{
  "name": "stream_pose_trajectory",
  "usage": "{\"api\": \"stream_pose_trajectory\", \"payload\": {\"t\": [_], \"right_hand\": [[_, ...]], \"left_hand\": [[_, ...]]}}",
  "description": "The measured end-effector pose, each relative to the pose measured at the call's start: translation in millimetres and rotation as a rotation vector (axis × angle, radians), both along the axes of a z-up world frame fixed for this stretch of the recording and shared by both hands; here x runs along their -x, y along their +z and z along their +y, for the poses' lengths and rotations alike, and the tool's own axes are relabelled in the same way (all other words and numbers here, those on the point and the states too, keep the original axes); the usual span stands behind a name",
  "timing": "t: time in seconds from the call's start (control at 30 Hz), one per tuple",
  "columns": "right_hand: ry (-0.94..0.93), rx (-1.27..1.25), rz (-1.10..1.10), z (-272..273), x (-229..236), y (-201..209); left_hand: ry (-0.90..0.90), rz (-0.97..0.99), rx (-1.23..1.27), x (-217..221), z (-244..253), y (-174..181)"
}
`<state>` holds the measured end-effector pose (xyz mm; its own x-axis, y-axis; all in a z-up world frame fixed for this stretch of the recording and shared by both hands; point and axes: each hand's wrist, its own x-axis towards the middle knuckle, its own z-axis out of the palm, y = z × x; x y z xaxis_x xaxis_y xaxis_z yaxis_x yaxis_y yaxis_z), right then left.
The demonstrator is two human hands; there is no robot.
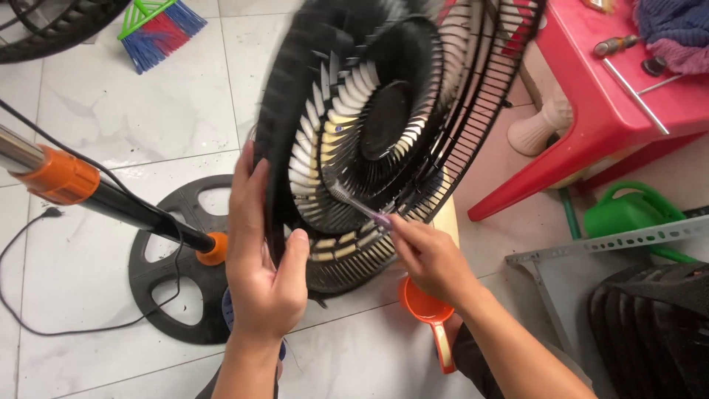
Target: Cleaning the slats of a plastic fan grill using a toothbrush and water
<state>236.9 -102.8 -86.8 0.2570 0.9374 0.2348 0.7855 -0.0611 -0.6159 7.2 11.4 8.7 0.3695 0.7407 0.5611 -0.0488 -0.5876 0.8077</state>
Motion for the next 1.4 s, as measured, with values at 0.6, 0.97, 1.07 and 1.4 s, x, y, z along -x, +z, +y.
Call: {"api": "stream_pose_trajectory", "payload": {"t": [0.6,0.97,1.07,1.4], "right_hand": [[0.069,-0.071,0.016,10,12,14],[0.049,-0.012,0.037,11,5,-10],[-0.053,0.003,0.056,10,-4,-8],[0.037,-0.145,-0.029,5,-4,-8]], "left_hand": [[0.083,0.056,-0.393,15,-6,34],[-0.011,-0.18,-0.102,6,-4,34],[0.027,-0.22,-0.091,6,-6,29],[-0.05,-0.157,-0.075,14,-7,5]]}}
